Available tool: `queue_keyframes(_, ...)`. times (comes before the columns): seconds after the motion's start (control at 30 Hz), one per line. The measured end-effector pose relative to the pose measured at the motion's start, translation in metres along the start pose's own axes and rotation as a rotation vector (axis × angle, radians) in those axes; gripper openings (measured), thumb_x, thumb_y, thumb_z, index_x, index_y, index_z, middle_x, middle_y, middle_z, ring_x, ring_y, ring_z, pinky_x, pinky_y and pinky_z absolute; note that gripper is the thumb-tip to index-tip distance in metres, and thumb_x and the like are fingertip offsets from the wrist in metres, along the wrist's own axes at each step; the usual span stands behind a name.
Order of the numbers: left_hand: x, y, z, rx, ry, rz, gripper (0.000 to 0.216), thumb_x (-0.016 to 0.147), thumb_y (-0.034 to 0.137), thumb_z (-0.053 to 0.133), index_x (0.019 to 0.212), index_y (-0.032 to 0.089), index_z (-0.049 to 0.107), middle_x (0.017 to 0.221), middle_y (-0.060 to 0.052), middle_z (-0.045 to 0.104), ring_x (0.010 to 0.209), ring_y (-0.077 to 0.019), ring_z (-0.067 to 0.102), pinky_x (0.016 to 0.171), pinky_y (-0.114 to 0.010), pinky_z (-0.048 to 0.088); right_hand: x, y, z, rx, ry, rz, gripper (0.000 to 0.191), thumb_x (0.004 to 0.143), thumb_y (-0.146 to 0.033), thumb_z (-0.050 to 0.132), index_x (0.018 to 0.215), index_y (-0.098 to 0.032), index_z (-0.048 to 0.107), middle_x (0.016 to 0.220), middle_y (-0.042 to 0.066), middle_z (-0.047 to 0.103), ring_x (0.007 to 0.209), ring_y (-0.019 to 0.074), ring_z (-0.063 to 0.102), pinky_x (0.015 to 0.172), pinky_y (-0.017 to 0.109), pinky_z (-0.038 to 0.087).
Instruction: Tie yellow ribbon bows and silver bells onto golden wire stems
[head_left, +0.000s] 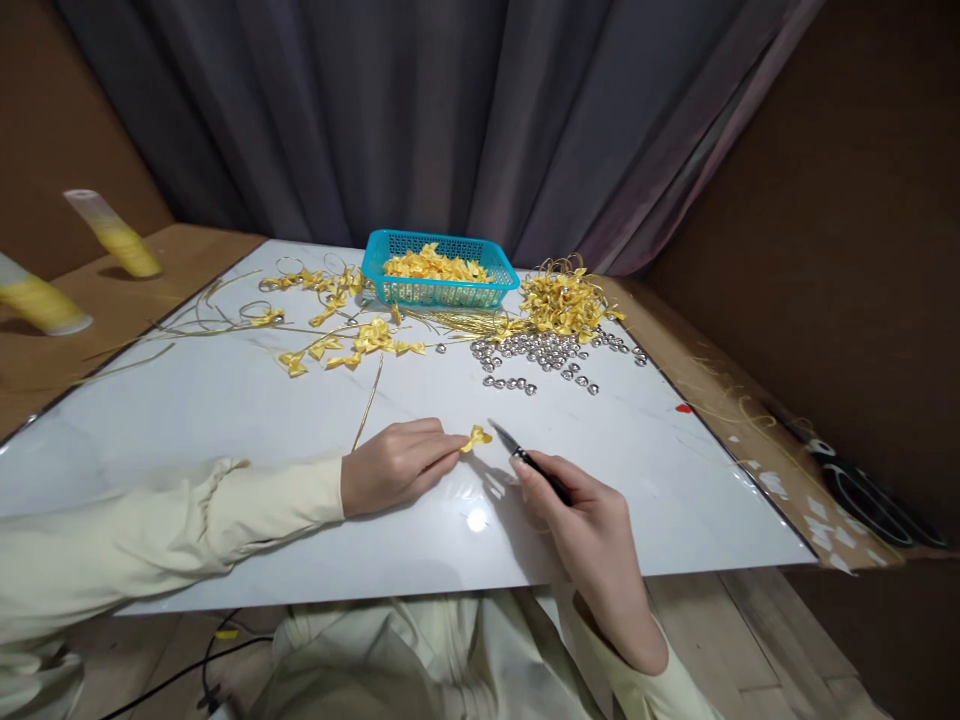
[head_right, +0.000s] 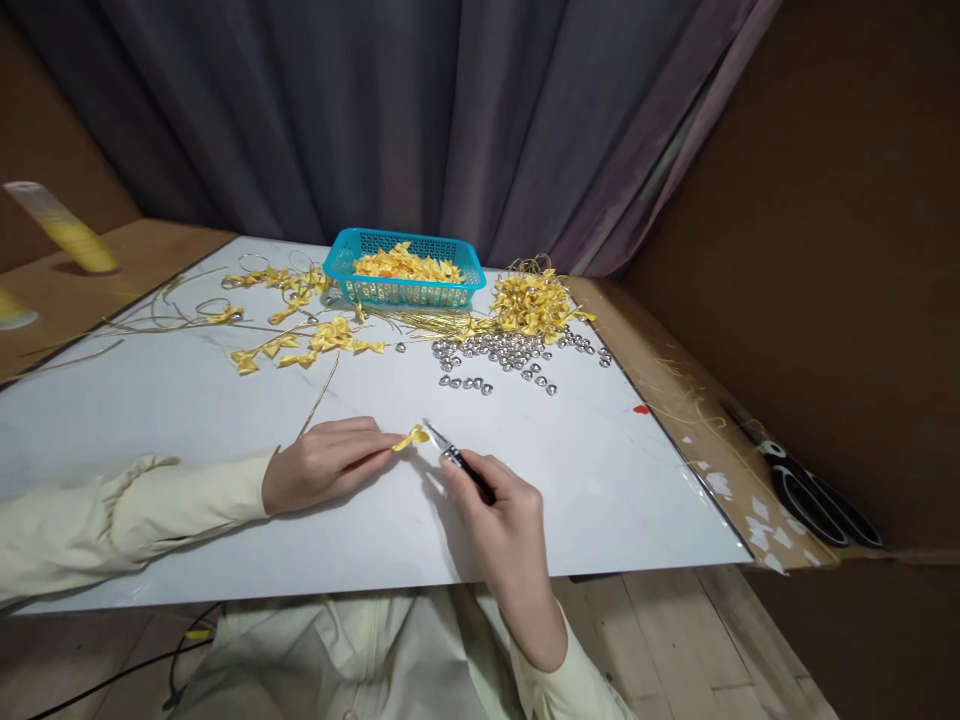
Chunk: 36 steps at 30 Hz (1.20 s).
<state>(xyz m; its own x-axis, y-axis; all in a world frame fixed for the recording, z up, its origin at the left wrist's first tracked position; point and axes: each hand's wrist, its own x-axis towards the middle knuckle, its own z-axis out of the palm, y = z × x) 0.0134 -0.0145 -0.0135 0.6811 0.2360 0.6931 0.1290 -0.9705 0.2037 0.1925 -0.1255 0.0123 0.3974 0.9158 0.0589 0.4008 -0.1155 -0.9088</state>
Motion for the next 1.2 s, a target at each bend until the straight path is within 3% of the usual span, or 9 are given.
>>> queue_keyframes(0.23, 0.004, 0.001, -0.001, -0.071, -0.006, -0.161, 0.022, 0.090, 0.018, 0.047, 0.092, 0.009, 0.068, 0.066, -0.006, 0.067, 0.058, -0.0119, 0.057, 0.057, -0.022, 0.046, 0.031, 0.021, -0.042, -0.233, 0.192, 0.010, 0.042, 0.071, -0.049, 0.063, 0.089, -0.012, 0.073, 0.085, 0.010, 0.073, 0.069, 0.0210, 0.063, 0.061, 0.028, 0.047)
queue_keyframes(0.47, 0.018, 0.003, -0.006, -0.438, -0.077, -0.783, 0.023, 0.082, 0.030, 0.059, 0.083, 0.012, 0.072, 0.074, -0.006, 0.073, 0.055, -0.0119, 0.058, 0.052, -0.021, 0.042, 0.051, 0.046, -0.063, -0.582, 0.222, -0.128, 0.043, 0.076, -0.050, 0.055, 0.087, -0.013, 0.073, 0.084, 0.012, 0.073, 0.068, 0.0234, 0.066, 0.062, 0.031, 0.046)
queue_keyframes(0.57, 0.024, 0.003, -0.009, -0.567, -0.114, -0.965, 0.025, 0.080, 0.033, 0.059, 0.081, 0.012, 0.072, 0.068, -0.005, 0.071, 0.052, -0.0107, 0.052, 0.050, -0.021, 0.039, 0.055, 0.047, -0.067, -0.597, 0.347, -0.236, 0.048, 0.080, -0.053, 0.050, 0.092, -0.012, 0.072, 0.091, 0.014, 0.072, 0.072, 0.0244, 0.067, 0.067, 0.033, 0.048)
queue_keyframes(0.73, 0.026, 0.002, -0.011, -0.756, -0.150, -1.095, 0.029, 0.078, 0.037, 0.062, 0.080, 0.010, 0.073, 0.054, 0.000, 0.058, 0.048, -0.0073, 0.038, 0.047, -0.021, 0.032, 0.047, 0.031, -0.069, -0.426, 0.597, -0.313, 0.039, 0.082, -0.046, 0.053, 0.093, -0.014, 0.073, 0.089, 0.012, 0.073, 0.080, 0.0245, 0.068, 0.073, 0.035, 0.051)
queue_keyframes(0.83, 0.026, 0.002, -0.011, -0.868, -0.156, -1.147, 0.032, 0.077, 0.039, 0.063, 0.079, 0.009, 0.073, 0.045, 0.003, 0.045, 0.045, -0.0060, 0.031, 0.044, -0.021, 0.025, 0.032, 0.014, -0.063, -0.201, 0.459, -0.245, 0.030, 0.079, -0.038, 0.060, 0.096, -0.016, 0.072, 0.083, 0.007, 0.074, 0.082, 0.0220, 0.069, 0.079, 0.034, 0.053)
queue_keyframes(0.93, 0.027, 0.003, -0.011, -0.945, -0.160, -1.191, 0.033, 0.076, 0.039, 0.064, 0.077, 0.008, 0.072, 0.040, 0.006, 0.036, 0.042, -0.0053, 0.026, 0.042, -0.022, 0.018, 0.019, 0.002, -0.048, 0.008, 0.109, -0.217, 0.035, 0.081, -0.030, 0.059, 0.113, -0.019, 0.066, 0.079, 0.003, 0.074, 0.072, 0.0169, 0.068, 0.079, 0.033, 0.053)
queue_keyframes(1.0, 0.028, 0.004, -0.012, -1.007, -0.154, -1.215, 0.031, 0.075, 0.038, 0.065, 0.074, 0.008, 0.070, 0.042, 0.005, 0.039, 0.042, -0.0046, 0.025, 0.042, -0.022, 0.015, 0.016, -0.002, -0.035, 0.101, -0.103, -0.176, 0.049, 0.082, -0.028, 0.057, 0.130, -0.018, 0.052, 0.079, 0.002, 0.073, 0.066, 0.0145, 0.067, 0.075, 0.032, 0.054)
queue_keyframes(1.07, 0.029, 0.006, -0.013, -1.075, -0.145, -1.231, 0.029, 0.074, 0.037, 0.067, 0.071, 0.008, 0.067, 0.051, 0.001, 0.051, 0.043, -0.0034, 0.026, 0.042, -0.021, 0.015, 0.014, -0.006, -0.023, 0.140, -0.208, -0.113, 0.056, 0.082, -0.029, 0.057, 0.135, -0.016, 0.046, 0.080, 0.004, 0.074, 0.062, 0.0139, 0.065, 0.071, 0.030, 0.055)
queue_keyframes(1.2, 0.029, 0.009, -0.012, -1.195, -0.148, -1.232, 0.028, 0.072, 0.035, 0.069, 0.070, 0.008, 0.065, 0.073, -0.007, 0.065, 0.045, -0.0024, 0.028, 0.042, -0.021, 0.016, 0.014, -0.011, -0.006, 0.082, -0.257, -0.063, 0.025, 0.081, -0.033, 0.058, 0.093, -0.014, 0.068, 0.071, 0.005, 0.072, 0.058, 0.0141, 0.064, 0.060, 0.024, 0.051)
